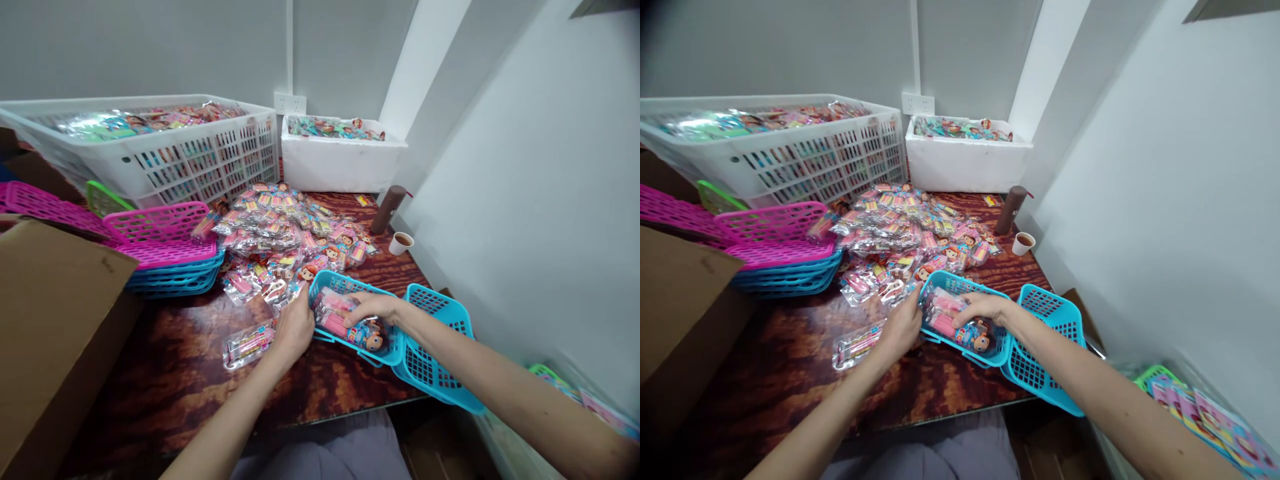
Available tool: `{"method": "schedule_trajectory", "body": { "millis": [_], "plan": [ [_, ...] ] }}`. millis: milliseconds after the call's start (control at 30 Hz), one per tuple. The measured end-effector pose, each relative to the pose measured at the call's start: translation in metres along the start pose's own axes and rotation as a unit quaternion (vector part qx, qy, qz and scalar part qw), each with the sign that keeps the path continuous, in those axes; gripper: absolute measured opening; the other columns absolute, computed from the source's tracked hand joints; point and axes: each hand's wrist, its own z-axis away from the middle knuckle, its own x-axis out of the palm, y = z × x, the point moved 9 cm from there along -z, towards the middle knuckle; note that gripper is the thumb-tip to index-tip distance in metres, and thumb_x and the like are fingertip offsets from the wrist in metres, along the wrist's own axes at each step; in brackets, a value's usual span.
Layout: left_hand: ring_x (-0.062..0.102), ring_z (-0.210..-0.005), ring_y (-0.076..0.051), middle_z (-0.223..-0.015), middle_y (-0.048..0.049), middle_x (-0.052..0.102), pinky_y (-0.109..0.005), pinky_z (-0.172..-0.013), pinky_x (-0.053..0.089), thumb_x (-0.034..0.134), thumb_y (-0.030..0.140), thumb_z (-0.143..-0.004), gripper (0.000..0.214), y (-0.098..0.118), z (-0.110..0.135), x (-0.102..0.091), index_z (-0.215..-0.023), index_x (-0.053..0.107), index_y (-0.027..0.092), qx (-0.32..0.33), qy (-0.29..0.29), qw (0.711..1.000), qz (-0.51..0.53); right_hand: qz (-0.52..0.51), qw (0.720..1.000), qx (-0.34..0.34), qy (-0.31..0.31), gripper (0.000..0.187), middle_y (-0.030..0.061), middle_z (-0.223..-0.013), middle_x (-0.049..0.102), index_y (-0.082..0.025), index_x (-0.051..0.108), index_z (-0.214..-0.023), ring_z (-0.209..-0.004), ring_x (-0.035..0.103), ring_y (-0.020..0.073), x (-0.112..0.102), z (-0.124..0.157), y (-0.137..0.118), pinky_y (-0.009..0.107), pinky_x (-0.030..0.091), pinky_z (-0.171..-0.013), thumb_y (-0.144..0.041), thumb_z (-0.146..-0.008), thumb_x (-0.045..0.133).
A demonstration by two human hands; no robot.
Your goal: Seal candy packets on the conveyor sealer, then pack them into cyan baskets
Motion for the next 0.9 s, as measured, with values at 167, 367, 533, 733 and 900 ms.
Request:
{"method": "schedule_trajectory", "body": {
  "millis": [167,367,533,733,900],
  "plan": [
    [0.066,-0.105,-0.033,-0.11,-0.0149,0.07,-0.039,-0.083,0.047,0.033,0.008,-0.086,0.055,0.001,0.002,-0.001,-0.139,0.044,0.017,-0.009,0.004,1.0,-0.007,0.06,0.997,0.046,0.03,0.065,0.0018,-0.095,0.074,-0.018,0.065,-0.107,-0.08,0.069,0.0181,-0.011,-0.006,0.006,0.029,0.056,-0.077,-0.031,-0.048,0.088],
    [0.066,-0.103,-0.03,-0.11,-0.0122,0.07,-0.036,-0.08,0.047,0.034,0.009,-0.088,0.05,0.004,0.008,-0.003,-0.135,0.045,0.02,-0.003,0.012,1.0,-0.021,0.434,0.883,-0.037,0.174,0.08,0.0118,-0.128,0.063,-0.016,0.059,-0.127,-0.117,0.058,0.0336,-0.019,0.006,-0.022,0.043,0.045,-0.1,-0.056,-0.062,0.082],
    [0.066,-0.104,-0.033,-0.115,-0.017,0.068,-0.039,-0.082,0.047,0.032,0.008,-0.09,0.052,0.008,0.012,-0.004,-0.141,0.038,0.014,-0.023,0.004,0.997,-0.074,0.654,0.661,-0.115,0.349,0.069,0.0199,-0.13,0.058,-0.011,0.039,-0.146,-0.118,0.051,0.0346,0.021,0.046,-0.053,0.048,0.043,-0.097,-0.032,-0.085,0.066],
    [0.068,-0.098,-0.035,-0.105,-0.019,0.071,-0.041,-0.079,0.048,0.031,0.012,-0.092,0.049,0.012,0.002,-0.003,-0.141,0.036,0.011,-0.034,-0.034,0.991,-0.123,0.603,0.766,-0.164,0.153,0.053,0.0088,-0.152,0.042,-0.025,0.041,-0.148,-0.135,0.04,0.028,0.025,0.018,-0.027,0.046,0.035,-0.11,-0.042,-0.098,0.044],
    [0.068,-0.098,-0.035,-0.105,-0.0195,0.071,-0.041,-0.08,0.048,0.03,0.012,-0.091,0.048,0.011,-0.002,-0.003,-0.139,0.037,0.011,-0.033,-0.041,0.991,-0.125,0.578,0.797,-0.145,0.098,0.047,0.0021,-0.153,0.041,-0.037,0.04,-0.147,-0.139,0.035,0.0278,0.009,-0.002,-0.016,0.049,0.03,-0.112,-0.047,-0.101,0.034]
  ]
}}
